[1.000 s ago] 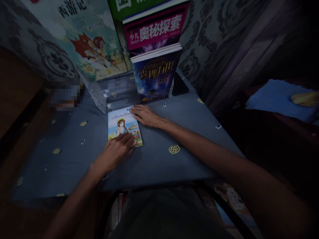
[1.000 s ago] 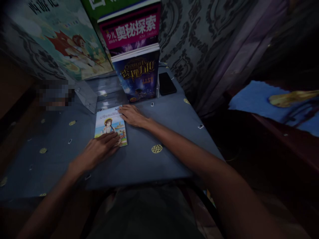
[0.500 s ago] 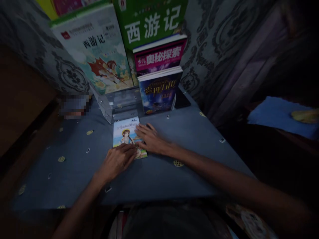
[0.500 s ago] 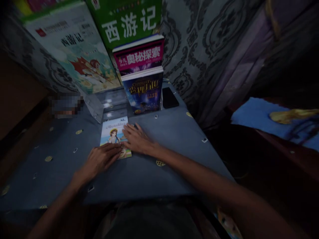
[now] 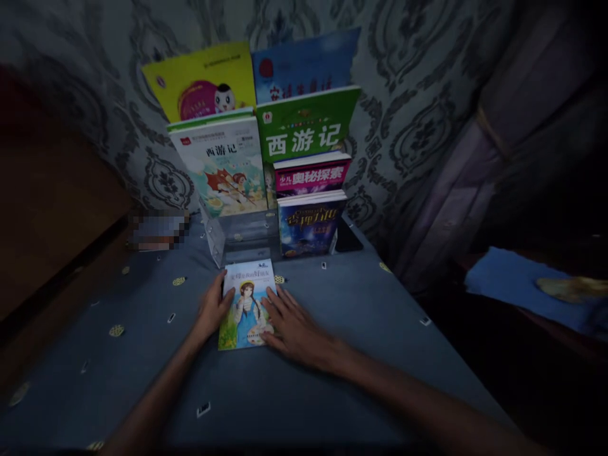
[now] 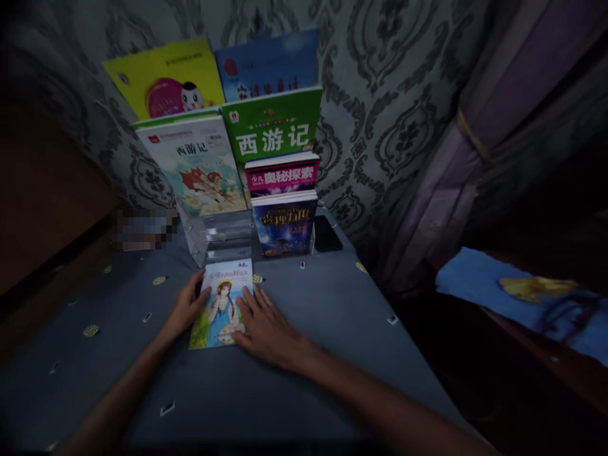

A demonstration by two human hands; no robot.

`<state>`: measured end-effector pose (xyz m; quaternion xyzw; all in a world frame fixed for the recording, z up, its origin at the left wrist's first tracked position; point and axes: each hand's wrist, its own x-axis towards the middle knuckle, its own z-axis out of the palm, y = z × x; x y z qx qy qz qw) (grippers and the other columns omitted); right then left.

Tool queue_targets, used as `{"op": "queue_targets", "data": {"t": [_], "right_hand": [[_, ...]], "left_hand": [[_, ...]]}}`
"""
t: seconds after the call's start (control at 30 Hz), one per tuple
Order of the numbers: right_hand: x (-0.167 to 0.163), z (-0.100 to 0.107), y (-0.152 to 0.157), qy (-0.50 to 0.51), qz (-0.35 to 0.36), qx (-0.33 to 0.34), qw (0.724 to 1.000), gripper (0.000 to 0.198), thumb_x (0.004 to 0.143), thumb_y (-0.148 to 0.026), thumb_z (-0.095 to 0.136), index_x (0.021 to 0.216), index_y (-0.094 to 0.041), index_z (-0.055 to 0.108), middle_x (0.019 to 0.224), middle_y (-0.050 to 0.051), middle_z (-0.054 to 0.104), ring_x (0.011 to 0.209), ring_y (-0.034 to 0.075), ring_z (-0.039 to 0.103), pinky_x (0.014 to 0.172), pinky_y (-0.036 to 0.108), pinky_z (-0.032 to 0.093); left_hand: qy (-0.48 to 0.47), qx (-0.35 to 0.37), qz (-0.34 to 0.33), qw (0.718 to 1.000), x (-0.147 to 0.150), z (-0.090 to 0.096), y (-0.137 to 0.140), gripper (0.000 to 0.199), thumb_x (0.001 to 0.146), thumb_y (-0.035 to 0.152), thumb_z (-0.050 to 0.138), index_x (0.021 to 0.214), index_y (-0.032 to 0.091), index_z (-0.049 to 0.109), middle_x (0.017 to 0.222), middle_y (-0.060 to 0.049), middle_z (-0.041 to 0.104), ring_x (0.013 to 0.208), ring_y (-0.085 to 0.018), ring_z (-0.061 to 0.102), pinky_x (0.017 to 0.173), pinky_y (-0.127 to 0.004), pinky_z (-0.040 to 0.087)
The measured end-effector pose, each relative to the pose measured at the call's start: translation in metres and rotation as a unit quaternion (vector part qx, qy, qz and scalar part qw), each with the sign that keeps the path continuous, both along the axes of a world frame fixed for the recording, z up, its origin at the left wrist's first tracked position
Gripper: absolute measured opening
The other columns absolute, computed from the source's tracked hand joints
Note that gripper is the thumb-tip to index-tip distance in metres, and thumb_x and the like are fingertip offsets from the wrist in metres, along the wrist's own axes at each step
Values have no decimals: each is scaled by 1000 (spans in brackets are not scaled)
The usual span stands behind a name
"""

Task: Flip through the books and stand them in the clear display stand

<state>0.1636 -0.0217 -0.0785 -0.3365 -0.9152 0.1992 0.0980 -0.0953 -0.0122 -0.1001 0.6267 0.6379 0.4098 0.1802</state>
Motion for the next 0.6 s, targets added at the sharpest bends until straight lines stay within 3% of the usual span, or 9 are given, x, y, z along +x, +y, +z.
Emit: {"op": "queue_targets", "data": {"t": [0.1, 0.17, 0.23, 0.3, 0.37, 0.6], "right_hand": [[1, 0, -1, 6, 3, -13, 1000, 72, 101, -45, 52, 158, -6, 35, 167, 23, 19, 156, 38, 10, 127, 57, 21], [2, -1, 0, 18, -1, -11, 1000, 70, 100, -44, 53, 158, -8, 36, 167, 22, 20, 156, 38, 12, 126, 58, 21], [1, -2, 0, 19, -3, -13, 1000, 70, 98, -42, 56, 157, -8, 38, 166, 22, 21, 156, 39, 13, 126, 59, 20], [1, -2, 0, 8, -3, -18, 1000, 71, 98, -40, 56, 157, -6, 37, 166, 23, 20, 156, 39, 13, 127, 58, 19], [1, -3, 1, -3, -7, -22, 1000, 72, 97, -40, 56, 158, -6, 36, 166, 21, 20, 156, 38, 12, 127, 56, 19], [-8, -13, 27, -3, -93, -4, 996, 81, 94, -50, 59, 160, -11, 32, 168, 21, 19, 156, 37, 19, 126, 55, 22]], "left_hand": [[-229, -15, 39, 973, 1, 4, 4, 67, 74, 47, 71, 131, 15, 55, 127, -16, 69, 114, -32, 68, 98, -47, 54], [-359, -52, 64, 930, 6, 7, 5, 70, 64, 42, 81, 125, 15, 57, 115, -14, 73, 98, -30, 73, 84, -42, 59], [-445, -99, 44, 889, 14, 11, 2, 68, 57, 37, 87, 116, 14, 60, 100, -13, 76, 84, -29, 75, 75, -40, 60], [-487, -129, 1, 864, 22, 15, -2, 64, 55, 35, 90, 108, 13, 63, 92, -12, 76, 78, -29, 75, 74, -40, 60], [-498, -135, -13, 857, 28, 18, -7, 61, 55, 36, 92, 105, 15, 64, 95, -11, 77, 80, -29, 76, 75, -40, 60], [-458, -70, 8, 886, 31, 20, -12, 66, 58, 40, 90, 115, 21, 63, 117, -9, 74, 111, -32, 70, 91, -39, 58]]}}
